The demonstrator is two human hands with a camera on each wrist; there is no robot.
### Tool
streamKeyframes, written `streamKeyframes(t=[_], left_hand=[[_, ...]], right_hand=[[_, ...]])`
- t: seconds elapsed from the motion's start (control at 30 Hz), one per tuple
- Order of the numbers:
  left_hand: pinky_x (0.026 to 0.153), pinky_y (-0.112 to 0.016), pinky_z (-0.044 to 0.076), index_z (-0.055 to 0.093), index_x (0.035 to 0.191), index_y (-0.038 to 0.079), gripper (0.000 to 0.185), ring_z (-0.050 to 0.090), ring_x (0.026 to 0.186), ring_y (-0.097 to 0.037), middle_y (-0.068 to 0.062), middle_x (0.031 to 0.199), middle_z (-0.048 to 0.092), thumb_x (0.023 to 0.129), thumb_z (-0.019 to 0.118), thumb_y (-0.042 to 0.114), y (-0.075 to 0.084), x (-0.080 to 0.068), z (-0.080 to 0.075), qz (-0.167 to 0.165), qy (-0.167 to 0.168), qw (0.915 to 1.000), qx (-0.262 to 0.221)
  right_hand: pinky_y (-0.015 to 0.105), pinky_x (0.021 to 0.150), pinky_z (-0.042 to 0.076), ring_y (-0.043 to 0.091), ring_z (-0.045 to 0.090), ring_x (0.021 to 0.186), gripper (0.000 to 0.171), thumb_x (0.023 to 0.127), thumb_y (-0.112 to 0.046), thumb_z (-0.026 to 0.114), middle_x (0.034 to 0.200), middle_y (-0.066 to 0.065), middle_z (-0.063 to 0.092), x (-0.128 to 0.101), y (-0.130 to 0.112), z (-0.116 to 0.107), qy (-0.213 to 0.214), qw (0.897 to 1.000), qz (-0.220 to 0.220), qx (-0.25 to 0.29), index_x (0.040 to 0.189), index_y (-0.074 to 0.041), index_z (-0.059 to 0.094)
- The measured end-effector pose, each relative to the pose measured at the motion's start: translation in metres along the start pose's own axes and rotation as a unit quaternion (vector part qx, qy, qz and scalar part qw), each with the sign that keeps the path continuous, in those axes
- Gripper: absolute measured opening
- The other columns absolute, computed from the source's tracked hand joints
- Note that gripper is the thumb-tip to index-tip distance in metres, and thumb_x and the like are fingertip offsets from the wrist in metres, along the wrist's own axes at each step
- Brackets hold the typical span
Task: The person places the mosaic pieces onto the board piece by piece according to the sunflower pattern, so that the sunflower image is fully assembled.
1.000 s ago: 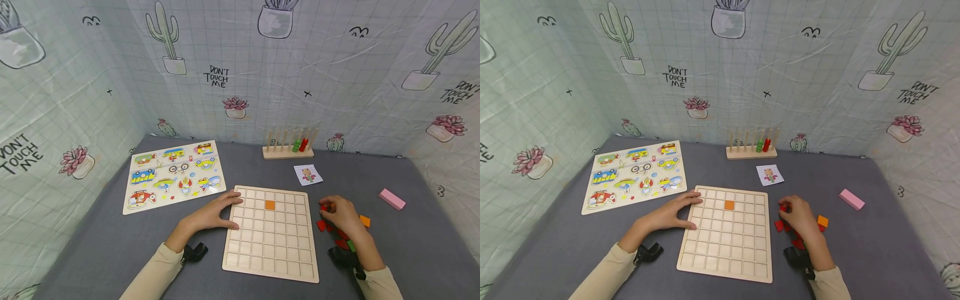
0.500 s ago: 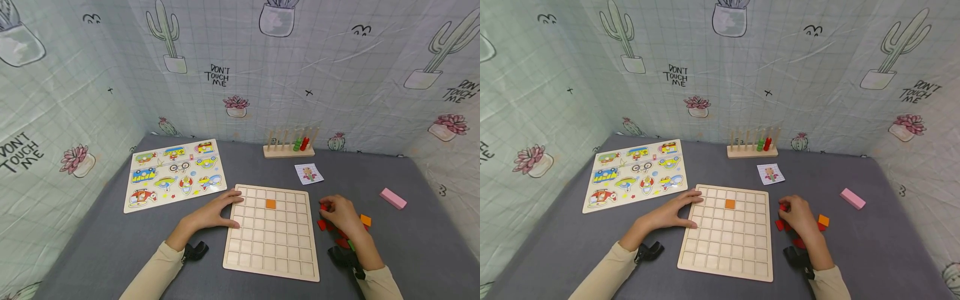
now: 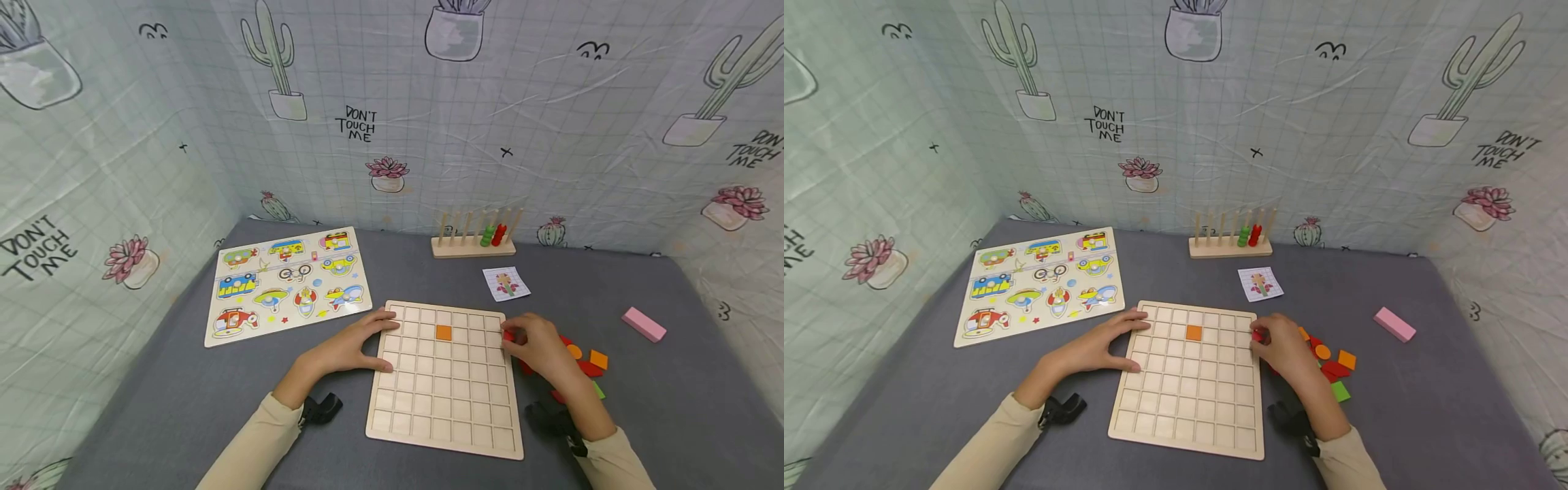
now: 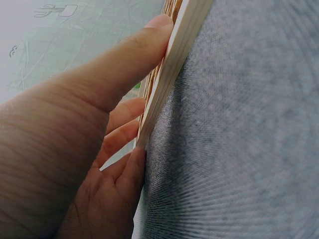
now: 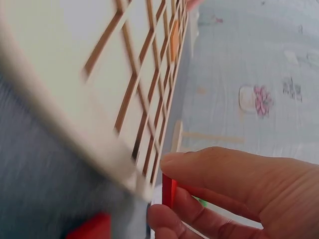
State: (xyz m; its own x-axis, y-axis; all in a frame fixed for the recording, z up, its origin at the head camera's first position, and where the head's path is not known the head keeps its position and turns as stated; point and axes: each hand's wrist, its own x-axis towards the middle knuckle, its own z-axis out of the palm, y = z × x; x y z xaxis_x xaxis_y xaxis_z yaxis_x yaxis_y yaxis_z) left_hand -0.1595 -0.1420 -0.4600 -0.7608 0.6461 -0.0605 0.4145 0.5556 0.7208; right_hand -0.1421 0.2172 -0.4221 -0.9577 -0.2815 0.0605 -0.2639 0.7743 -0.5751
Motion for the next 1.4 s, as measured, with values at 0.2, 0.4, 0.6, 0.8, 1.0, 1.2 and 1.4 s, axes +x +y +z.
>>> streamKeyframes(t=[0.2, 0.4, 0.6, 0.8, 1.0, 1.2, 1.4], left_hand=[[0.115, -0.049, 0.026, 0.047, 0.144, 0.010, 0.077, 0.017, 0.149, -0.027, -0.006, 0.157, 0.031, 0.080, 0.081, 0.037, -0.001, 0.000, 0.000, 0.001, 0.001, 1.0000, -0.001], [0.115, -0.049, 0.027, 0.047, 0.144, 0.011, 0.077, 0.017, 0.149, -0.026, -0.005, 0.157, 0.031, 0.080, 0.081, 0.038, -0.001, 0.000, 0.000, 0.001, 0.000, 1.0000, 0.000], [0.115, -0.050, 0.027, 0.048, 0.144, 0.010, 0.077, 0.018, 0.148, -0.027, -0.006, 0.156, 0.031, 0.080, 0.081, 0.036, 0.000, 0.000, -0.001, 0.002, 0.002, 1.0000, -0.001], [0.115, -0.049, 0.027, 0.047, 0.144, 0.010, 0.077, 0.018, 0.148, -0.026, -0.006, 0.156, 0.031, 0.080, 0.081, 0.037, 0.000, 0.000, -0.001, 0.000, 0.001, 1.0000, 0.004], [0.115, -0.048, 0.027, 0.048, 0.144, 0.010, 0.077, 0.018, 0.149, -0.026, -0.006, 0.156, 0.032, 0.080, 0.081, 0.036, 0.001, 0.001, 0.001, 0.003, 0.000, 1.0000, 0.004], [0.116, -0.047, 0.026, 0.048, 0.144, 0.011, 0.077, 0.018, 0.149, -0.025, -0.005, 0.156, 0.032, 0.079, 0.082, 0.036, 0.002, 0.000, 0.000, -0.004, 0.001, 1.0000, 0.003], [0.115, -0.048, 0.026, 0.048, 0.144, 0.010, 0.077, 0.018, 0.148, -0.027, -0.006, 0.156, 0.032, 0.080, 0.081, 0.036, 0.002, 0.000, 0.000, 0.002, 0.002, 1.0000, 0.004]], right_hand=[[0.024, 0.057, 0.046, 0.017, 0.052, 0.069, 0.022, 0.079, 0.002, 0.076, 0.083, 0.009, 0.059, 0.010, -0.011, 0.010, -0.023, 1.000, -0.018, 0.006, 0.099, 0.007, 0.071], [0.026, 0.063, 0.049, 0.017, 0.055, 0.072, 0.023, 0.079, 0.003, 0.074, 0.086, 0.009, 0.060, 0.019, -0.017, 0.020, -0.040, 0.998, -0.048, 0.019, 0.102, 0.006, 0.069], [0.026, 0.062, 0.048, 0.015, 0.052, 0.070, 0.017, 0.079, 0.003, 0.076, 0.083, 0.007, 0.060, 0.029, -0.023, 0.027, -0.050, 0.995, -0.078, 0.028, 0.096, 0.002, 0.069], [0.026, 0.062, 0.047, 0.015, 0.053, 0.070, 0.013, 0.080, 0.000, 0.076, 0.080, 0.006, 0.060, 0.036, -0.029, 0.032, -0.068, 0.994, -0.075, 0.038, 0.091, 0.001, 0.069], [0.025, 0.063, 0.048, 0.013, 0.055, 0.070, 0.008, 0.081, 0.001, 0.075, 0.079, 0.005, 0.062, 0.037, -0.029, 0.034, -0.070, 0.994, -0.069, 0.044, 0.086, 0.000, 0.070], [0.024, 0.061, 0.048, 0.010, 0.053, 0.068, 0.007, 0.082, 0.005, 0.071, 0.081, 0.006, 0.066, 0.040, -0.028, 0.036, -0.073, 0.992, -0.090, 0.049, 0.087, -0.001, 0.071], [0.023, 0.058, 0.044, 0.009, 0.048, 0.064, 0.010, 0.082, 0.007, 0.070, 0.082, 0.006, 0.066, 0.041, -0.029, 0.040, -0.070, 0.992, -0.090, 0.049, 0.086, -0.002, 0.071]])
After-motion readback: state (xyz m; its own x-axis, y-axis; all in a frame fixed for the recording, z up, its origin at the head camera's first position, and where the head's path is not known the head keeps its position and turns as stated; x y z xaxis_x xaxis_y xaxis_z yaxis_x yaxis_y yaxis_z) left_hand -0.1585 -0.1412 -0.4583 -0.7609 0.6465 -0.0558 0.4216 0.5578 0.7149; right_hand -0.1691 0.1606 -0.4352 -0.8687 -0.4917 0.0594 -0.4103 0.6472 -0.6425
